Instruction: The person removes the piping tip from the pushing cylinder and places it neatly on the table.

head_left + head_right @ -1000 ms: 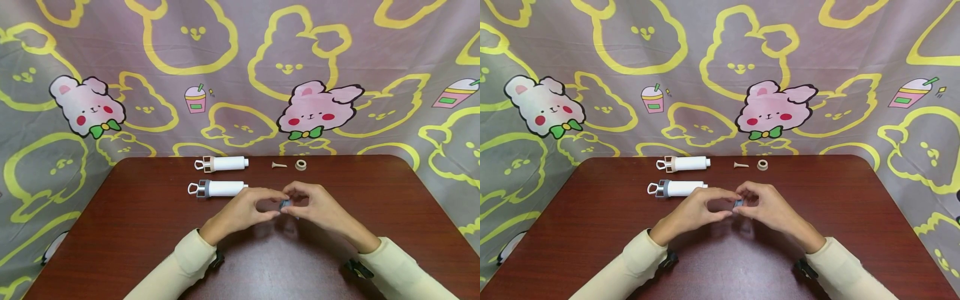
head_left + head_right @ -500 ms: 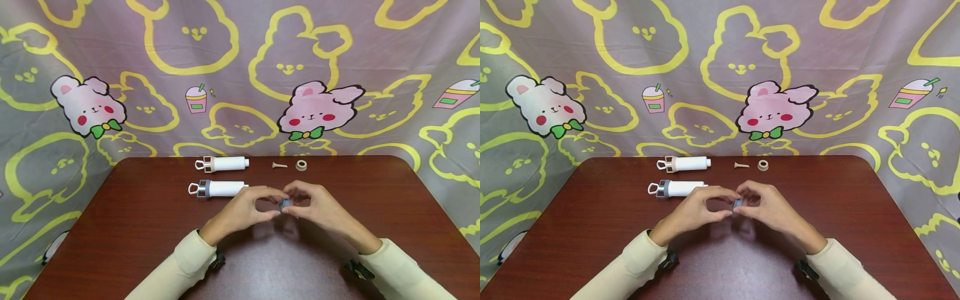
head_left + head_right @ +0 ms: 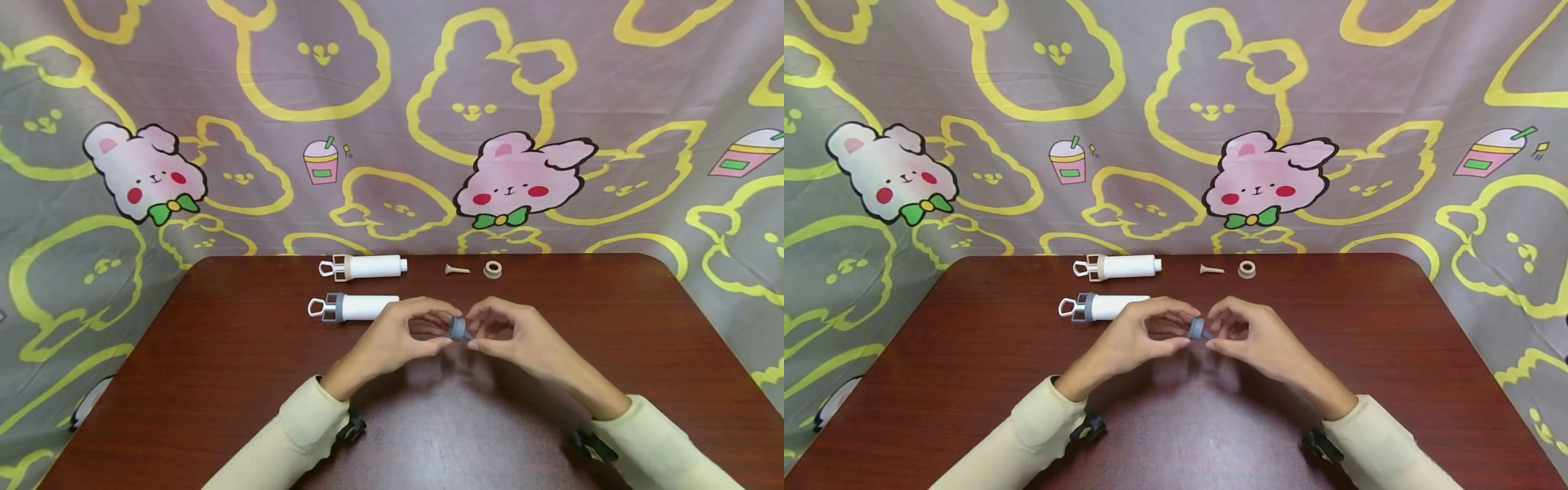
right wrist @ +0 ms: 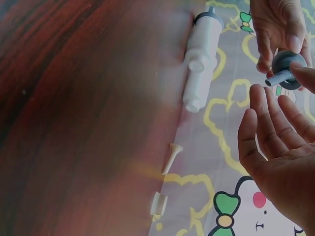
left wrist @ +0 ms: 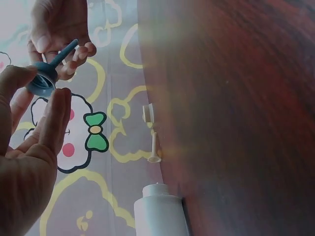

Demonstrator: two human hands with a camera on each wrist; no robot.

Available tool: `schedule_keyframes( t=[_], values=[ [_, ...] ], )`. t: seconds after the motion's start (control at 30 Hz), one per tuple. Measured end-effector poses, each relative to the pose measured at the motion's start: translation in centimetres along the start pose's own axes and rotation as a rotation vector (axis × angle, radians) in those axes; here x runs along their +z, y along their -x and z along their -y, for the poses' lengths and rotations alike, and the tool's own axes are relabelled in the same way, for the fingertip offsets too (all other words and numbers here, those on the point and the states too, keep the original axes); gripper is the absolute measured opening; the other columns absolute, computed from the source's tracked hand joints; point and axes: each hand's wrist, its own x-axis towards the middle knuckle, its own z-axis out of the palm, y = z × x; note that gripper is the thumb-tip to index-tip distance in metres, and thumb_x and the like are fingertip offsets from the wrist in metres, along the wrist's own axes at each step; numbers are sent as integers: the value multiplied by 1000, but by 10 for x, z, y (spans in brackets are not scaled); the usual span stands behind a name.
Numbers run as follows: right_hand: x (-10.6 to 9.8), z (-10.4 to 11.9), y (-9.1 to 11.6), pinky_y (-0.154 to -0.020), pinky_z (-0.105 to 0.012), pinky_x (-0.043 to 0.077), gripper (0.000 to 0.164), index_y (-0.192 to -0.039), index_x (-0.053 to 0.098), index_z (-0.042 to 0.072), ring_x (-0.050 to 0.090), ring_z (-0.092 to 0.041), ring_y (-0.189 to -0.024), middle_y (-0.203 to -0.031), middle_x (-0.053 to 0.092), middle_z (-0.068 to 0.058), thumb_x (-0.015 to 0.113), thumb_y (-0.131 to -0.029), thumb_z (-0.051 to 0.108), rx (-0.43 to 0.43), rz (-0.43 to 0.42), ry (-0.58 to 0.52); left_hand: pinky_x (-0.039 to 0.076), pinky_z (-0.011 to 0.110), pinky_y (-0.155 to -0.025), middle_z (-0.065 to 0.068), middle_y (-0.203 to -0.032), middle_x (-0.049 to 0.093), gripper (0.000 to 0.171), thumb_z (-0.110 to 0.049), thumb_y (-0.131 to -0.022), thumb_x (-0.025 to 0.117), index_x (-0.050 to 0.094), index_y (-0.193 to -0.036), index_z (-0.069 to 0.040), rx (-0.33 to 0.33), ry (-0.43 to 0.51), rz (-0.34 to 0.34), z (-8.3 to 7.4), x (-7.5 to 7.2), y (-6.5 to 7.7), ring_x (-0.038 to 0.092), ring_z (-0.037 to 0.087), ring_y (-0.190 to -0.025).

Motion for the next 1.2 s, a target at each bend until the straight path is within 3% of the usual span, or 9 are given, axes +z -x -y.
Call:
schedule_keyframes(
  t=[0.47,0.87,1.2],
  values=[
    [3,-3,4,-73,-27,57,19,-107,69,9,67,-8,-80,-94,73,-5,79,-92,5,-9,-7,-14,59,32,-98,18,-115,75,37,4,-91,75,70,-127,-2,-94,105,-47,-5,-2,1,71,7,-102],
    [5,-2,5,-73,-27,57,17,-103,69,11,66,-8,-81,-92,71,-2,76,-92,0,7,-16,-23,59,32,-98,21,-115,73,38,6,-90,75,70,-127,0,-105,122,-66,-5,-2,1,70,5,-102],
    [4,0,5,-74,-27,56,17,-100,69,10,66,-9,-81,-90,71,-6,73,-92,-4,14,-12,-32,59,32,-97,21,-115,73,38,5,-91,74,69,-128,-1,-113,131,-65,-5,-3,2,70,6,-102]
  ],
)
